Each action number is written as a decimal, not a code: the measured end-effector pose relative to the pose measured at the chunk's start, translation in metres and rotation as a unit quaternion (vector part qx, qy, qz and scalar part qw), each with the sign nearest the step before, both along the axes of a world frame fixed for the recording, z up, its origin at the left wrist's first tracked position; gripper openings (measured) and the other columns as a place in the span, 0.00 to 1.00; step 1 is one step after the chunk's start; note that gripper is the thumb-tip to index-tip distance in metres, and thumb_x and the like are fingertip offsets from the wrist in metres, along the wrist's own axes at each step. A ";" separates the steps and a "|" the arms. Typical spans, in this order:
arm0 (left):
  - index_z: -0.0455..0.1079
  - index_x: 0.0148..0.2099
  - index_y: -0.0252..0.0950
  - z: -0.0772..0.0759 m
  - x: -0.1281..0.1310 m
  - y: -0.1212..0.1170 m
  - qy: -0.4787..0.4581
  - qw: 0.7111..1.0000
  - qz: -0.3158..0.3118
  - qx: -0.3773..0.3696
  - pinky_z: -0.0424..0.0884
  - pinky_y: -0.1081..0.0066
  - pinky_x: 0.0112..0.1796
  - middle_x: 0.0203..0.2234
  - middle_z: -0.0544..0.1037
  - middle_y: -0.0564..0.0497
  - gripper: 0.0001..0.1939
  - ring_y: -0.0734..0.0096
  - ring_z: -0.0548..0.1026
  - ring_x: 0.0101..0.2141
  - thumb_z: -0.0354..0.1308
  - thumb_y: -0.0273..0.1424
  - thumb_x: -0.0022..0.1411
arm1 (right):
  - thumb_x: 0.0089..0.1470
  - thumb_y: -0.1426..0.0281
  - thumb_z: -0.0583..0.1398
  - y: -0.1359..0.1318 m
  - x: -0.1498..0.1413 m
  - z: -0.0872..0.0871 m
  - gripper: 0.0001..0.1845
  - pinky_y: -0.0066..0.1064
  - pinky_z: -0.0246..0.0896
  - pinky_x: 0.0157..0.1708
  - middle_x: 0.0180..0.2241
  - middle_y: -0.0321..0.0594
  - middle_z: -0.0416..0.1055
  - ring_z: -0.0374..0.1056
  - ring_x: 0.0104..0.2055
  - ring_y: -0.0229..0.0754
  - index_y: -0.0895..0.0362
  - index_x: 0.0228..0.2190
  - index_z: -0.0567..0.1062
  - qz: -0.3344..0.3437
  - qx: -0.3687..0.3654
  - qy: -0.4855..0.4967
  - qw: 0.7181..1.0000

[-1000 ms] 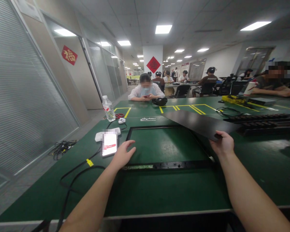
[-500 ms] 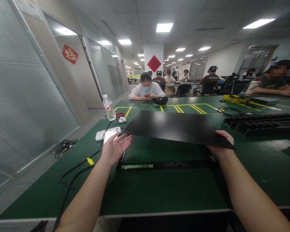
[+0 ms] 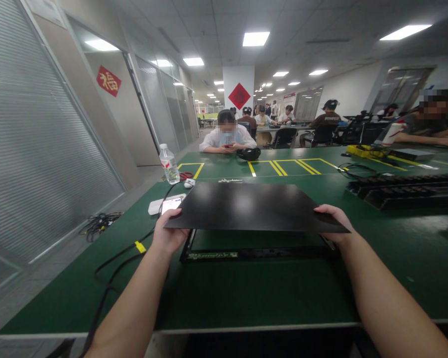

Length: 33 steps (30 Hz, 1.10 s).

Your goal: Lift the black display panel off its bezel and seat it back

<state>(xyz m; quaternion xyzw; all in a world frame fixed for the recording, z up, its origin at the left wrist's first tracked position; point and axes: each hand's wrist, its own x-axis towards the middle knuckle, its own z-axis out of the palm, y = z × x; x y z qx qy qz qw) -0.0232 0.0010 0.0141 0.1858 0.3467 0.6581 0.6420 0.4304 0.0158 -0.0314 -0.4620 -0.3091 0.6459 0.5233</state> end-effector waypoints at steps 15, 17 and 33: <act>0.78 0.46 0.33 -0.005 0.001 0.002 0.075 0.996 0.035 0.012 0.78 0.69 0.28 0.25 0.82 0.49 0.20 0.64 0.79 0.24 0.59 0.23 0.48 | 0.50 0.73 0.64 0.007 -0.008 -0.002 0.19 0.28 0.63 0.23 0.26 0.45 0.79 0.73 0.25 0.43 0.58 0.46 0.76 -0.193 -0.024 -0.189 0.963; 0.78 0.49 0.33 -0.005 0.003 0.002 0.086 0.996 0.026 0.015 0.77 0.70 0.27 0.25 0.82 0.50 0.22 0.65 0.79 0.24 0.59 0.23 0.49 | 0.50 0.72 0.62 0.006 -0.008 -0.002 0.22 0.26 0.58 0.21 0.25 0.45 0.79 0.70 0.22 0.41 0.58 0.48 0.76 -0.200 -0.019 -0.221 0.954; 0.76 0.63 0.36 -0.016 0.015 0.003 0.147 0.988 -0.033 0.038 0.82 0.69 0.37 0.41 0.87 0.47 0.35 0.58 0.85 0.39 0.62 0.21 0.51 | 0.51 0.61 0.60 0.012 0.005 -0.017 0.17 0.30 0.53 0.20 0.22 0.45 0.78 0.59 0.19 0.39 0.56 0.41 0.76 -0.265 0.019 -0.344 0.901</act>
